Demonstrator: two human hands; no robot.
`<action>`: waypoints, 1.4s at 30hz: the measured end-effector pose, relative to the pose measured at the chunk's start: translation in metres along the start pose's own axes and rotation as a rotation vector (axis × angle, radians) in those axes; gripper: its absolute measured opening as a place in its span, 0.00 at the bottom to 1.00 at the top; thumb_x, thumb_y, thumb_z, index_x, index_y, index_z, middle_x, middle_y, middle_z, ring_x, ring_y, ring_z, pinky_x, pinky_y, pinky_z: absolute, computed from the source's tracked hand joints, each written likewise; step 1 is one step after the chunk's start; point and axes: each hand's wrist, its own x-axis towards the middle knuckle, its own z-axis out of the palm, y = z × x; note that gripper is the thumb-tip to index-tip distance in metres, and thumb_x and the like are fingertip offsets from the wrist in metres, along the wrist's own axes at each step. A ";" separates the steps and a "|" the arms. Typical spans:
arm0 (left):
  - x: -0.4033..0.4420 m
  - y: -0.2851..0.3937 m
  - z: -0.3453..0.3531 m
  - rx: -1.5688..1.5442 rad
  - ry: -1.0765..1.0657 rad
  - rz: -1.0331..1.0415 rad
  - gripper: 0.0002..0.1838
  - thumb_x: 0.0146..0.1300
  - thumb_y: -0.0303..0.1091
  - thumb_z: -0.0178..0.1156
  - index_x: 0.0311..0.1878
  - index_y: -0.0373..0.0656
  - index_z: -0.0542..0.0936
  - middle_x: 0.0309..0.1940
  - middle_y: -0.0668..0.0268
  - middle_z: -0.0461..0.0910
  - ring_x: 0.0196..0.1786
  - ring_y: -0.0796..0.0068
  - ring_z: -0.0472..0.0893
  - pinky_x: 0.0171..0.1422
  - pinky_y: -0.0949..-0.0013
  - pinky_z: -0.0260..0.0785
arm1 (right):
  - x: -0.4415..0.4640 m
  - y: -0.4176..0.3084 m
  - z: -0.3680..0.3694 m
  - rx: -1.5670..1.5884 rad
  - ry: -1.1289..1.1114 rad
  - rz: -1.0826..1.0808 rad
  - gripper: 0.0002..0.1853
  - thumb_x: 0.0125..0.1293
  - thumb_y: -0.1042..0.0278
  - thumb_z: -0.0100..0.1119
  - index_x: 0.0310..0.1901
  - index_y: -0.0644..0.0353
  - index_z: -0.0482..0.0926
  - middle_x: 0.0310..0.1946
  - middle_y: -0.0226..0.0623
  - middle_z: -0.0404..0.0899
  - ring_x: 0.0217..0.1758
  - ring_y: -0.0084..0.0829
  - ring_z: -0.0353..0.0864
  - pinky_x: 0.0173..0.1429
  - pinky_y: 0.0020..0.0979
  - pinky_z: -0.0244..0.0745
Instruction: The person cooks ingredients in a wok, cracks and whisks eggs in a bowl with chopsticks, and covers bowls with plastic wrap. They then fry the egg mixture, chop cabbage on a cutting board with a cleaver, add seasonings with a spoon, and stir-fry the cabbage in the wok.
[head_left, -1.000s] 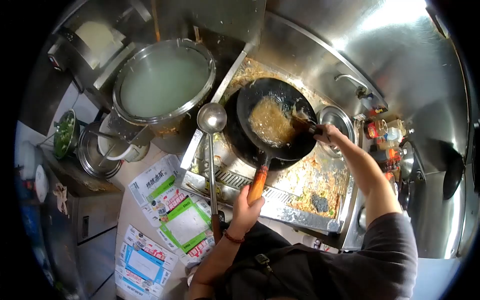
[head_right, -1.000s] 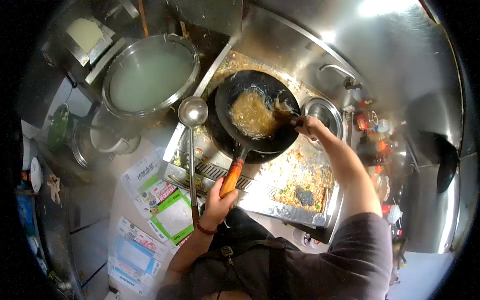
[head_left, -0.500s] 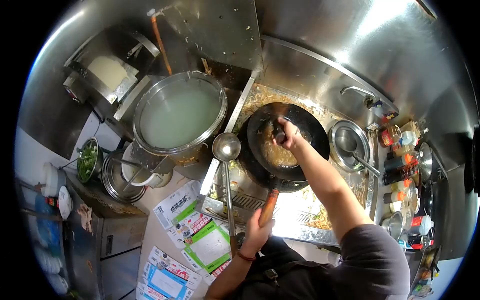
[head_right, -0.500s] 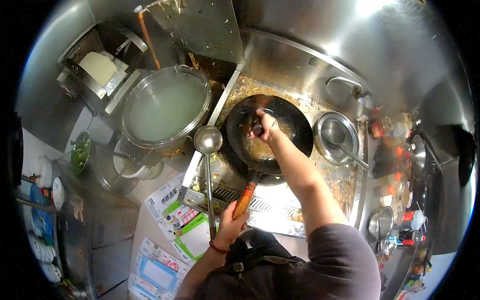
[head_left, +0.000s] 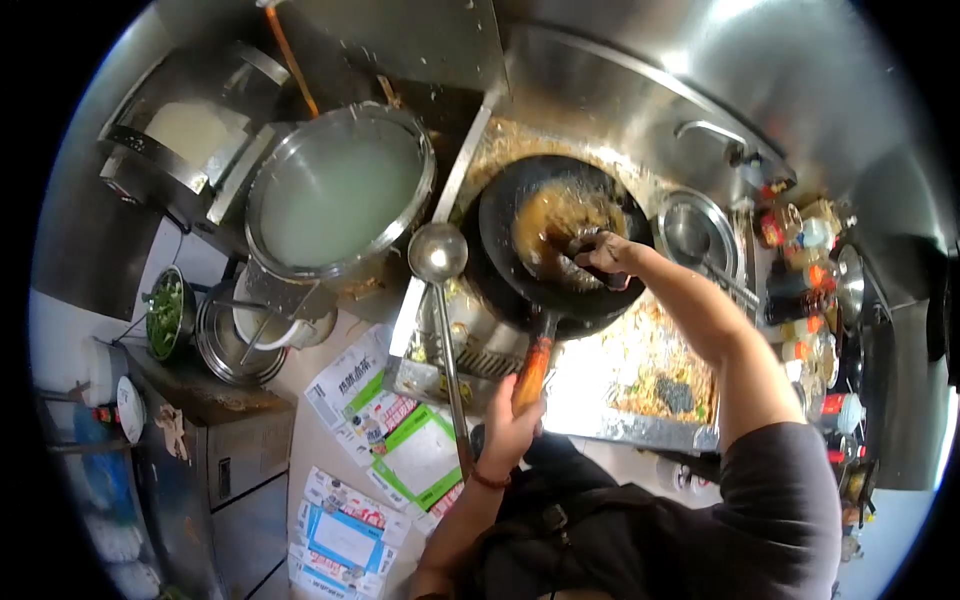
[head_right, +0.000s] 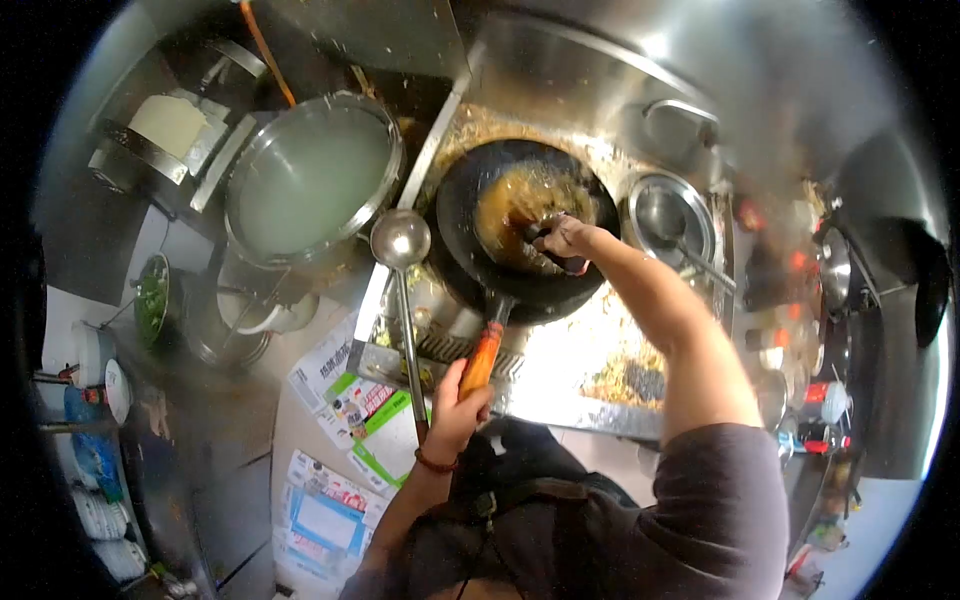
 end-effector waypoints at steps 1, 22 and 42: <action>0.000 -0.005 0.001 -0.017 0.001 0.062 0.16 0.58 0.23 0.55 0.49 0.37 0.67 0.22 0.71 0.69 0.19 0.85 0.67 0.20 0.79 0.58 | -0.017 0.014 0.001 -0.064 -0.115 -0.085 0.33 0.57 0.47 0.58 0.63 0.49 0.65 0.56 0.45 0.72 0.59 0.41 0.68 0.62 0.35 0.63; 0.002 -0.007 -0.001 0.053 0.042 0.073 0.19 0.54 0.23 0.57 0.50 0.32 0.67 0.23 0.68 0.71 0.18 0.84 0.68 0.19 0.79 0.60 | -0.025 0.035 -0.123 -1.192 -0.145 -0.048 0.33 0.56 0.70 0.54 0.66 0.40 0.61 0.39 0.38 0.80 0.41 0.35 0.80 0.40 0.36 0.76; -0.001 -0.009 -0.001 -0.068 -0.011 0.055 0.20 0.56 0.24 0.57 0.53 0.34 0.66 0.26 0.69 0.71 0.19 0.84 0.68 0.21 0.79 0.61 | -0.084 0.005 -0.040 0.170 -0.311 0.007 0.32 0.61 0.47 0.55 0.64 0.54 0.64 0.56 0.49 0.70 0.29 0.30 0.81 0.23 0.22 0.76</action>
